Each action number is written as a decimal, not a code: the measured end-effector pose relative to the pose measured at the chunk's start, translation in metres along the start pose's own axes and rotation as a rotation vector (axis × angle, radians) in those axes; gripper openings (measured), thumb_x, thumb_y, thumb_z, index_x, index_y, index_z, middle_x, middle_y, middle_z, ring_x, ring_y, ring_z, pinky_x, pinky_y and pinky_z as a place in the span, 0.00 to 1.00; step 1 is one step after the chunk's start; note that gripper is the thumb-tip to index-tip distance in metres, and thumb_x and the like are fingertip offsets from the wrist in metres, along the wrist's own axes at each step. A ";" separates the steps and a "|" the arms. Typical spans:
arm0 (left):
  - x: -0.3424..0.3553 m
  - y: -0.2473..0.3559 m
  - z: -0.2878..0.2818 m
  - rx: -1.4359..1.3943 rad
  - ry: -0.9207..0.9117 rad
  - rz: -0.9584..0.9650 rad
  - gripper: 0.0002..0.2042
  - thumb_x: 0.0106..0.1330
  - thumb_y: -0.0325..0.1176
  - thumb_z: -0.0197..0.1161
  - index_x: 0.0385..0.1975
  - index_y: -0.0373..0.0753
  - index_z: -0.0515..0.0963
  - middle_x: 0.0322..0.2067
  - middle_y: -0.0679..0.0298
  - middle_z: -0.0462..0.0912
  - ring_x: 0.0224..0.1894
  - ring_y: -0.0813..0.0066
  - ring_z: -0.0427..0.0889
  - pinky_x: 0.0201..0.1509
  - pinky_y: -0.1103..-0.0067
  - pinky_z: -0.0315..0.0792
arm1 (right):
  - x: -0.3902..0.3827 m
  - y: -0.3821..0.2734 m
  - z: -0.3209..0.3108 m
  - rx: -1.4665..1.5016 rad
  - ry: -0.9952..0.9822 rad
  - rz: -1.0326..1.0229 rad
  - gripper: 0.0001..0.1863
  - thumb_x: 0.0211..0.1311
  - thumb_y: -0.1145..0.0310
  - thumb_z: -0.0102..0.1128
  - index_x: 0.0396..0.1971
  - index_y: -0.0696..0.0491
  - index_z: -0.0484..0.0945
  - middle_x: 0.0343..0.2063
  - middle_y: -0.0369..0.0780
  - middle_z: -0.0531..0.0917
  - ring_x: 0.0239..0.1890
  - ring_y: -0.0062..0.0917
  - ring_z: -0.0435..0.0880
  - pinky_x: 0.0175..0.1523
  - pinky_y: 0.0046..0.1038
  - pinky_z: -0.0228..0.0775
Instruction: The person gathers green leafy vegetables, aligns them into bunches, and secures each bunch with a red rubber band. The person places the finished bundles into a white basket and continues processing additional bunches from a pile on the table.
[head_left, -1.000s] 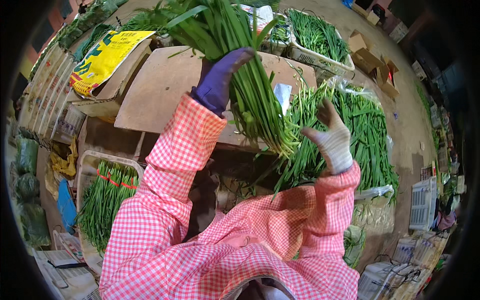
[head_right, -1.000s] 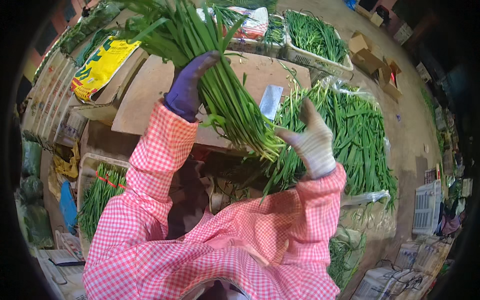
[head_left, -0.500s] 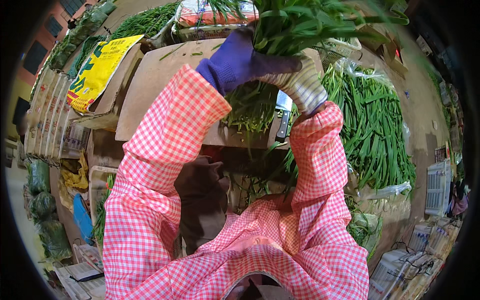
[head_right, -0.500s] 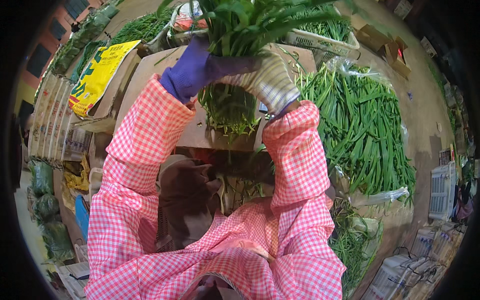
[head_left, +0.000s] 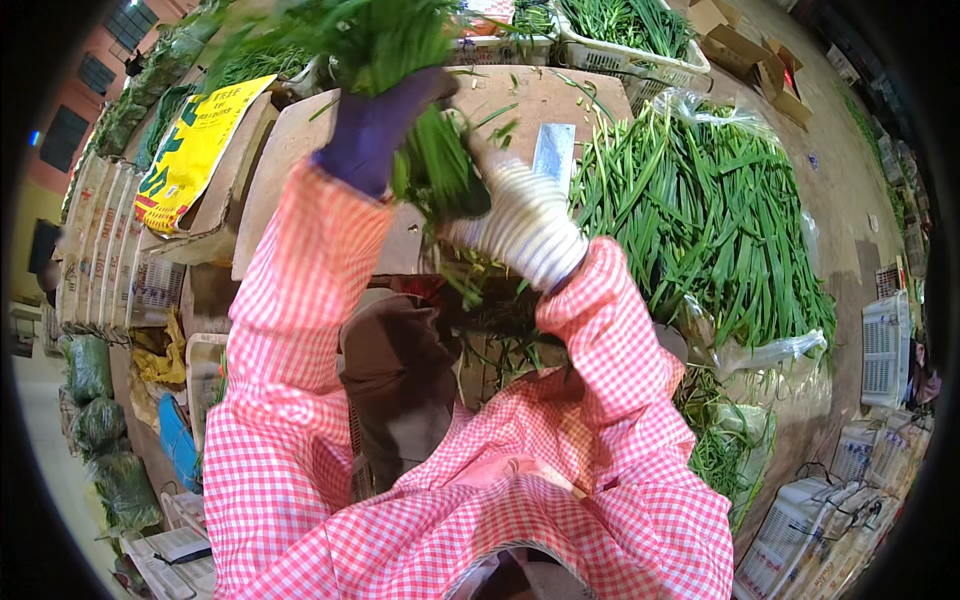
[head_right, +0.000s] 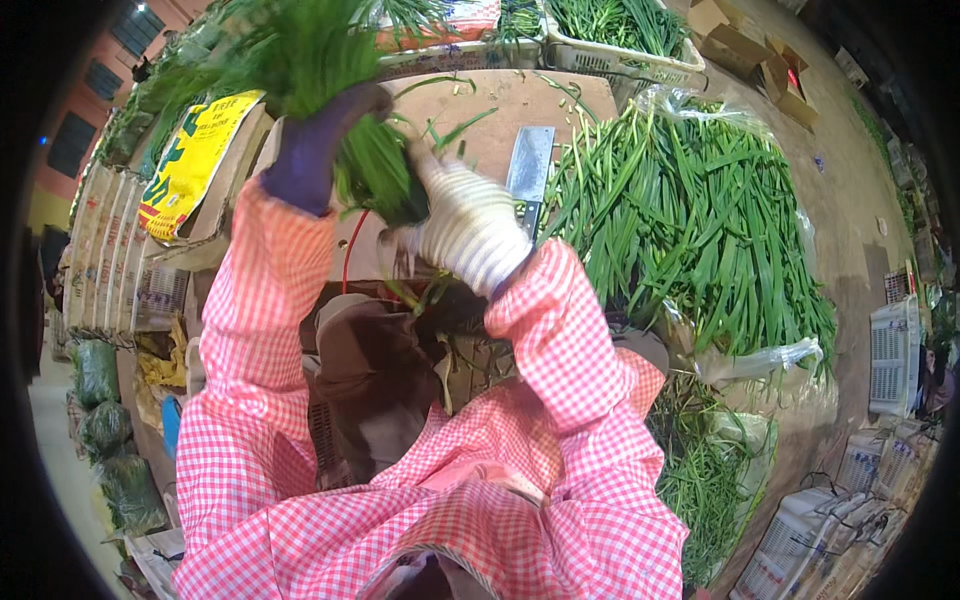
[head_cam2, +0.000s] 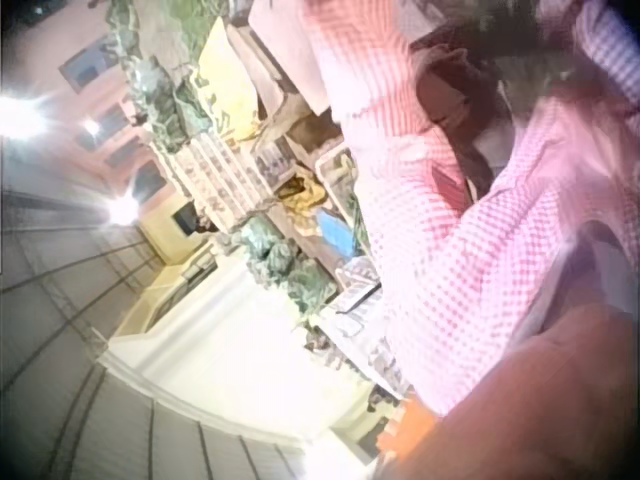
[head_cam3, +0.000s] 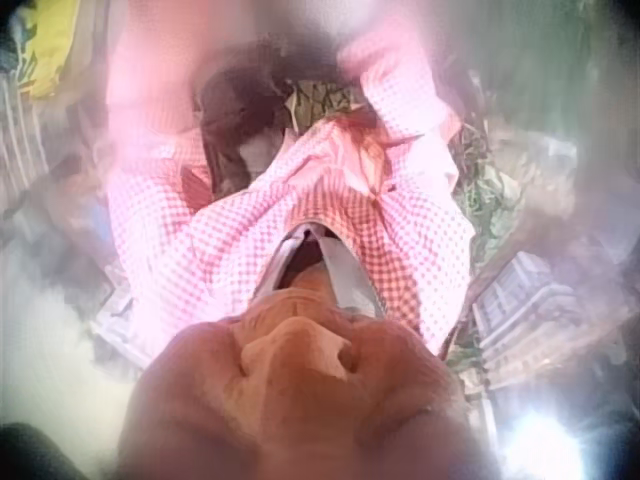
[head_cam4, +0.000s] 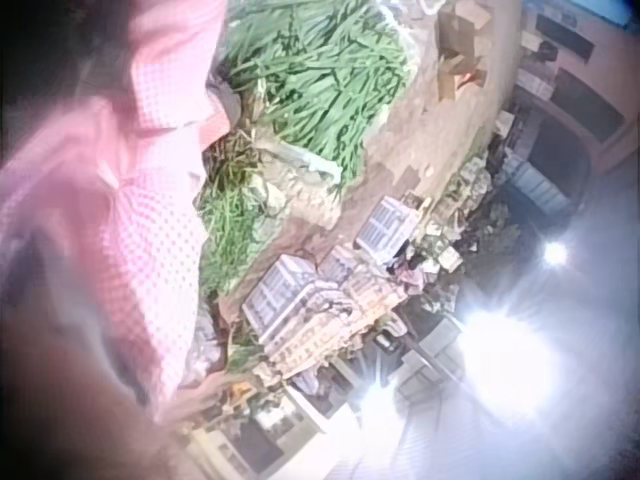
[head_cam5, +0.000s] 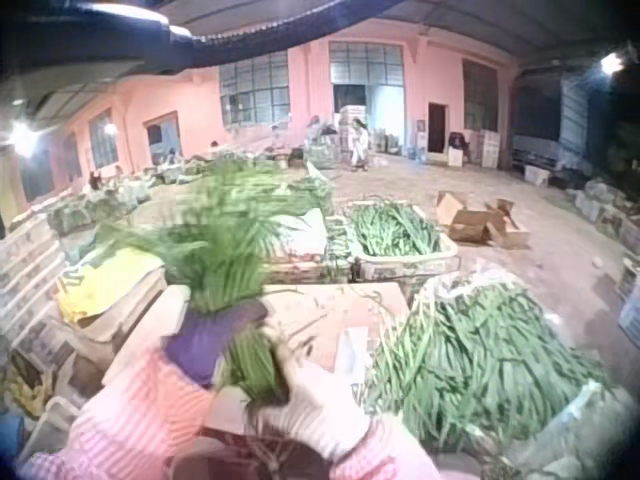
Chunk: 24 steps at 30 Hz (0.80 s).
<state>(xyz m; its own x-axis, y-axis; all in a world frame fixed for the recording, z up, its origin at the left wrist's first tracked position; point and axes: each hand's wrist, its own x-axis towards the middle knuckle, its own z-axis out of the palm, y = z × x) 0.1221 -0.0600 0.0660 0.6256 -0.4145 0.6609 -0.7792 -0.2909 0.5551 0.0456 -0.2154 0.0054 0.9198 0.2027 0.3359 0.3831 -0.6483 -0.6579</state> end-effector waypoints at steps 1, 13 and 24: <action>-0.017 0.027 -0.016 -0.410 0.133 -0.417 0.05 0.52 0.30 0.60 0.24 0.35 0.76 0.25 0.69 0.77 0.31 0.80 0.75 0.37 0.80 0.69 | -0.020 -0.001 0.009 -0.065 -0.057 0.051 0.48 0.35 0.54 0.70 0.59 0.52 0.56 0.43 0.49 0.74 0.42 0.42 0.76 0.44 0.36 0.70; -0.273 0.115 -0.128 -0.656 0.533 -0.700 0.10 0.65 0.30 0.47 0.42 0.32 0.62 0.25 0.67 0.63 0.34 0.75 0.65 0.63 0.65 0.51 | -0.180 0.007 0.121 0.034 -0.519 0.333 0.29 0.51 0.65 0.54 0.56 0.42 0.62 0.30 0.50 0.79 0.34 0.43 0.79 0.37 0.38 0.71; -0.311 0.092 -0.145 -0.576 0.167 -0.637 0.08 0.62 0.35 0.53 0.35 0.38 0.66 0.21 0.68 0.66 0.30 0.74 0.68 0.63 0.62 0.50 | -0.200 0.127 0.044 0.035 -0.077 0.616 0.11 0.60 0.65 0.48 0.36 0.52 0.78 0.27 0.43 0.81 0.30 0.33 0.80 0.36 0.30 0.70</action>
<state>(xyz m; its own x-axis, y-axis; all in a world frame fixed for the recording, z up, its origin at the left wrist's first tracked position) -0.1383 0.1675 -0.0152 0.9679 -0.1770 0.1786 -0.1676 0.0755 0.9830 -0.0861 -0.3061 -0.1750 0.9759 -0.1477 -0.1607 -0.2182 -0.6390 -0.7377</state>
